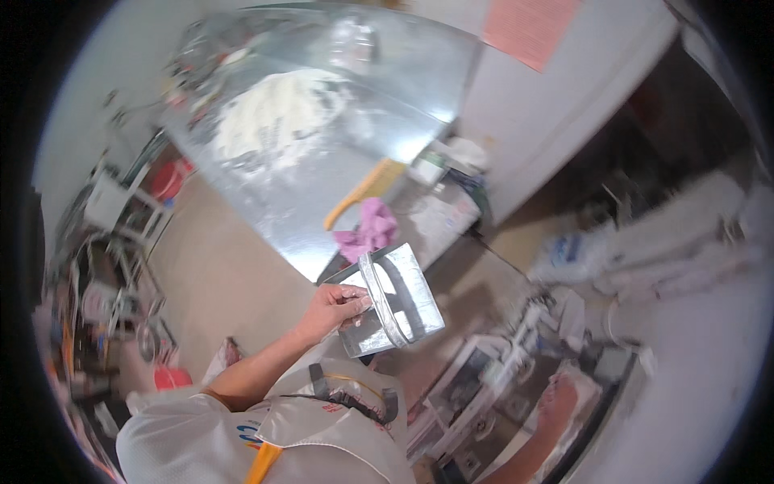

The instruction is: The person scoops flour from a large sack into a metal scoop, spreads it on a stainless steel table, and repeatedly transfers portions into a dough machine hopper. The person uses a scoop and a dough scraper to manage the flour and feed the machine.

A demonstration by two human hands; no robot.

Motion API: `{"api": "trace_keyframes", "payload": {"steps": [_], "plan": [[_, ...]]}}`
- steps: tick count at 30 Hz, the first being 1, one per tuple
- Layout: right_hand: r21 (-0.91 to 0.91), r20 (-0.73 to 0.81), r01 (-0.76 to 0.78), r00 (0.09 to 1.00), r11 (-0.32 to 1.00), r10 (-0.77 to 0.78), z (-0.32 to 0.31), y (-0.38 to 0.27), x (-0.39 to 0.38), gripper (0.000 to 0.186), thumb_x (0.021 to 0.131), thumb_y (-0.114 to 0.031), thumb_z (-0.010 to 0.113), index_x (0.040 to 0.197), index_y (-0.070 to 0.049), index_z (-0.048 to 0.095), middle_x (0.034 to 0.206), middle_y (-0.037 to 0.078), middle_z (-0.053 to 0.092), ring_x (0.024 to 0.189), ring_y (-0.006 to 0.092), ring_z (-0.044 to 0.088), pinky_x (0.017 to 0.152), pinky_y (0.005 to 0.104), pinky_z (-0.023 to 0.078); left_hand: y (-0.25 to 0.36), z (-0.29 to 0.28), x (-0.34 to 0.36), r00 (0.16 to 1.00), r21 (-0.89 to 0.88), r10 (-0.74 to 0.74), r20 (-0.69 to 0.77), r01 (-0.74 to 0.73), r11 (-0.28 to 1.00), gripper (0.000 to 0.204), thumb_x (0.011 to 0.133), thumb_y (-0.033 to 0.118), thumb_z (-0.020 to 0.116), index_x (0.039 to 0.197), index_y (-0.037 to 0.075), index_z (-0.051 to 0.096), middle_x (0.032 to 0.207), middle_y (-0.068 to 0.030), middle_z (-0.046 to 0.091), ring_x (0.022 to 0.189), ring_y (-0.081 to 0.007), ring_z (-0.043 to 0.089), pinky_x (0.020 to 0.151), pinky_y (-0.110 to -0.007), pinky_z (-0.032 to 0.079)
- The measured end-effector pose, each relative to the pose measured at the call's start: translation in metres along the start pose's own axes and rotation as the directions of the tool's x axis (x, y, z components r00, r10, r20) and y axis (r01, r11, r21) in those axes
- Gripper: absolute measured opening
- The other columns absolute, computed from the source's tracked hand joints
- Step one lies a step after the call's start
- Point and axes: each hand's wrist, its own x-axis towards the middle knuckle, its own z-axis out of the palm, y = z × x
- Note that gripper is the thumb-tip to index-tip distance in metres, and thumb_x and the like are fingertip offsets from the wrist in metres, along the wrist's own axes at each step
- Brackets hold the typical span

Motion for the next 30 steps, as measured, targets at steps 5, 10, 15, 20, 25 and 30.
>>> {"api": "trace_keyframes", "payload": {"steps": [5, 10, 15, 20, 25, 30], "plan": [[-0.235, 0.343, 0.005, 0.936, 0.972, 0.078, 0.173, 0.047, -0.037, 0.024, 0.107, -0.032, 0.061, 0.092, -0.013, 0.058, 0.064, -0.008, 0.045, 0.048, 0.0035, 0.041, 0.042, 0.0230, 0.033, 0.004, -0.073, -0.088, 0.934, -0.080, 0.012, -0.356, -0.044, 0.996, 0.021, 0.102, 0.018, 0.071, 0.113, 0.001, 0.075, 0.074, 0.0011, 0.064, 0.061, -0.0036, 0.054, 0.052, -0.022, 0.038], [-0.287, 0.636, -0.037, 0.740, 0.957, 0.220, 0.335, 0.052, -0.117, 0.025, 0.109, -0.030, 0.057, 0.094, -0.010, 0.060, 0.065, -0.007, 0.044, 0.048, 0.0042, 0.039, 0.042, 0.0246, 0.031, -0.003, -0.173, -0.129, 0.822, -0.097, 0.092, -0.562, -0.176, 0.980, 0.021, 0.100, 0.018, 0.072, 0.112, 0.000, 0.075, 0.072, 0.0009, 0.063, 0.057, -0.0044, 0.053, 0.049, -0.022, 0.037], [-0.361, 0.725, -0.104, 0.594, 0.927, 0.350, 0.483, 0.109, -0.182, 0.025, 0.108, -0.030, 0.058, 0.096, -0.009, 0.061, 0.064, -0.007, 0.045, 0.047, 0.0051, 0.039, 0.041, 0.0251, 0.030, -0.013, -0.285, -0.165, 0.691, -0.120, 0.083, -0.718, -0.240, 0.963, 0.020, 0.100, 0.021, 0.070, 0.104, 0.002, 0.074, 0.070, -0.0001, 0.063, 0.053, -0.0054, 0.050, 0.048, -0.023, 0.035], [-0.414, 0.728, -0.034, 0.588, 0.910, 0.353, 0.634, 0.216, -0.231, 0.025, 0.106, -0.032, 0.059, 0.096, -0.008, 0.061, 0.063, -0.006, 0.045, 0.047, 0.0066, 0.041, 0.041, 0.0251, 0.031, -0.010, -0.406, -0.200, 0.580, -0.121, 0.059, -0.813, -0.266, 0.957, 0.019, 0.101, 0.022, 0.068, 0.097, 0.004, 0.072, 0.069, 0.0007, 0.061, 0.053, -0.0050, 0.049, 0.048, -0.023, 0.033], [-0.437, 0.750, 0.170, 0.610, 0.883, 0.254, 0.779, 0.298, -0.276, 0.037, 0.106, -0.036, 0.056, 0.091, -0.004, 0.066, 0.064, 0.000, 0.053, 0.049, 0.0137, 0.052, 0.044, 0.0339, 0.038, -0.005, -0.518, -0.256, 0.510, -0.057, 0.065, -0.858, -0.220, 0.974, 0.020, 0.101, 0.018, 0.068, 0.087, 0.004, 0.067, 0.068, 0.0012, 0.060, 0.053, -0.0045, 0.048, 0.048, -0.022, 0.032], [-0.347, 0.787, 0.543, 0.612, 0.764, -0.078, 0.898, 0.389, -0.228, 0.042, 0.105, -0.037, 0.056, 0.084, -0.002, 0.066, 0.064, 0.007, 0.058, 0.050, 0.0198, 0.055, 0.047, 0.0386, 0.042, -0.012, -0.590, -0.266, 0.357, -0.114, -0.013, -0.934, -0.264, 0.958, 0.015, 0.101, 0.016, 0.069, 0.093, 0.004, 0.071, 0.068, 0.0010, 0.061, 0.052, -0.0048, 0.049, 0.046, -0.023, 0.033]]}}
